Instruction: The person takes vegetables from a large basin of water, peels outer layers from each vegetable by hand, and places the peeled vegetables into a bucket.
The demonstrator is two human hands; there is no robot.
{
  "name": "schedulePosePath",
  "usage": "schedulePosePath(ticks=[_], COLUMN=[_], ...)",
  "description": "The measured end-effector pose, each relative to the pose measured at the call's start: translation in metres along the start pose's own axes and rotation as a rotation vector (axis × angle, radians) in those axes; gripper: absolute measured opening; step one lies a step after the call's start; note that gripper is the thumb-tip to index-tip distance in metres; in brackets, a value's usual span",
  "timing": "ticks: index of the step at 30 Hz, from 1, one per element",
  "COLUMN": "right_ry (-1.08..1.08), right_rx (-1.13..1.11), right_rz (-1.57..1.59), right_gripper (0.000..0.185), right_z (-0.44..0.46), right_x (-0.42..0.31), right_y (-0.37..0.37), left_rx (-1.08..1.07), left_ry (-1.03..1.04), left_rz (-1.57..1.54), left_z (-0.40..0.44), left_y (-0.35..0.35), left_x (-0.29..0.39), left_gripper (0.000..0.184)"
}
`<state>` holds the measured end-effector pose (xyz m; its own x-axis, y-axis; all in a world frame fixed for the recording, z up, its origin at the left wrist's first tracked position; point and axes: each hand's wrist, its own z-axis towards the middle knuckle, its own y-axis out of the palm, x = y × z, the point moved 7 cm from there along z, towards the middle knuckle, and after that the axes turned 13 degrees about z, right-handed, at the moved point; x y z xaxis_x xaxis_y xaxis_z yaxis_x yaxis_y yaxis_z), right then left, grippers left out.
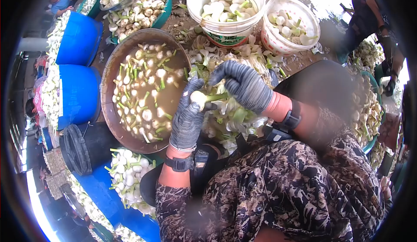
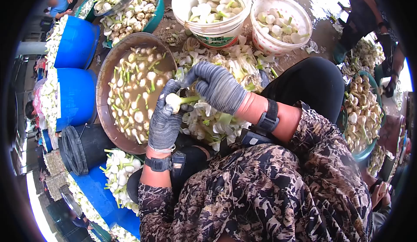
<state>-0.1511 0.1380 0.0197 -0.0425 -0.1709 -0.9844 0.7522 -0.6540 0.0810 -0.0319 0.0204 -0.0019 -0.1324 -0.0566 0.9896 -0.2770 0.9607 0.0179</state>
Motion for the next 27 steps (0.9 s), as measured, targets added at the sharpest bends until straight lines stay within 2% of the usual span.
schedulePosePath(ticks=[2, 3, 6, 8, 9, 11, 13, 15, 16, 18, 20, 22, 23, 24, 25, 26, 27], right_ry=[0.113, 0.204, 0.201, 0.196, 0.252, -0.091, -0.026, -0.075, -0.115, -0.125, -0.13, 0.067, 0.072, 0.265, 0.456, 0.588, 0.588], right_rx=[0.11, 0.118, 0.072, 0.055, -0.019, -0.101, -0.069, -0.092, -0.073, -0.079, -0.084, -0.048, -0.044, -0.072, -0.095, -0.11, -0.105], right_rz=[0.434, 0.486, 0.489, 0.089, -0.005, -0.349, -0.302, -0.469, -0.505, -0.531, -0.557, -0.374, -0.374, -0.148, 0.083, 0.182, 0.18], right_gripper=[0.018, 0.016, 0.013, 0.019, 0.025, 0.024, 0.021, 0.015, 0.015, 0.016, 0.017, 0.016, 0.016, 0.016, 0.017, 0.021, 0.021], right_z=[0.007, 0.011, 0.02, 0.017, 0.009, 0.003, -0.003, -0.005, -0.006, -0.006, -0.007, -0.005, -0.004, -0.004, -0.008, -0.01, -0.012], right_x=[0.013, 0.02, 0.025, 0.007, -0.003, -0.014, -0.009, -0.011, -0.011, -0.01, -0.009, 0.002, 0.003, 0.017, 0.03, 0.039, 0.04], right_y=[-0.019, -0.03, -0.036, -0.017, -0.002, 0.015, 0.021, 0.027, 0.027, 0.028, 0.029, 0.024, 0.024, 0.024, 0.026, 0.027, 0.027], left_rx=[0.008, 0.016, 0.024, 0.03, 0.034, 0.011, -0.017, 0.024, 0.025, -0.012, -0.03, -0.053, -0.081, -0.112, -0.123, -0.139, -0.15], left_ry=[-0.004, -0.008, 0.003, 0.024, 0.038, -0.006, -0.051, 0.015, 0.018, -0.009, 0.002, 0.011, 0.105, 0.197, 0.19, 0.216, 0.248], left_rz=[0.0, 0.003, 0.053, 0.077, 0.086, 0.054, 0.024, 0.099, 0.1, 0.204, 0.229, 0.253, 0.34, 0.424, 0.417, 0.456, 0.497], left_z=[0.001, 0.001, 0.003, 0.002, 0.001, 0.002, 0.001, -0.002, -0.002, -0.002, -0.003, -0.004, -0.004, -0.005, -0.006, -0.006, -0.005], left_y=[-0.004, -0.006, -0.01, -0.012, -0.012, 0.003, 0.007, -0.004, -0.003, 0.002, 0.008, 0.011, 0.012, 0.014, 0.013, 0.013, 0.014], left_x=[-0.003, -0.005, -0.011, -0.014, -0.014, 0.003, 0.0, -0.014, -0.012, -0.005, 0.006, 0.007, 0.012, 0.016, 0.015, 0.016, 0.017], left_gripper=[0.067, 0.066, 0.066, 0.066, 0.066, 0.066, 0.067, 0.051, 0.051, 0.068, 0.068, 0.069, 0.063, 0.057, 0.057, 0.058, 0.059])
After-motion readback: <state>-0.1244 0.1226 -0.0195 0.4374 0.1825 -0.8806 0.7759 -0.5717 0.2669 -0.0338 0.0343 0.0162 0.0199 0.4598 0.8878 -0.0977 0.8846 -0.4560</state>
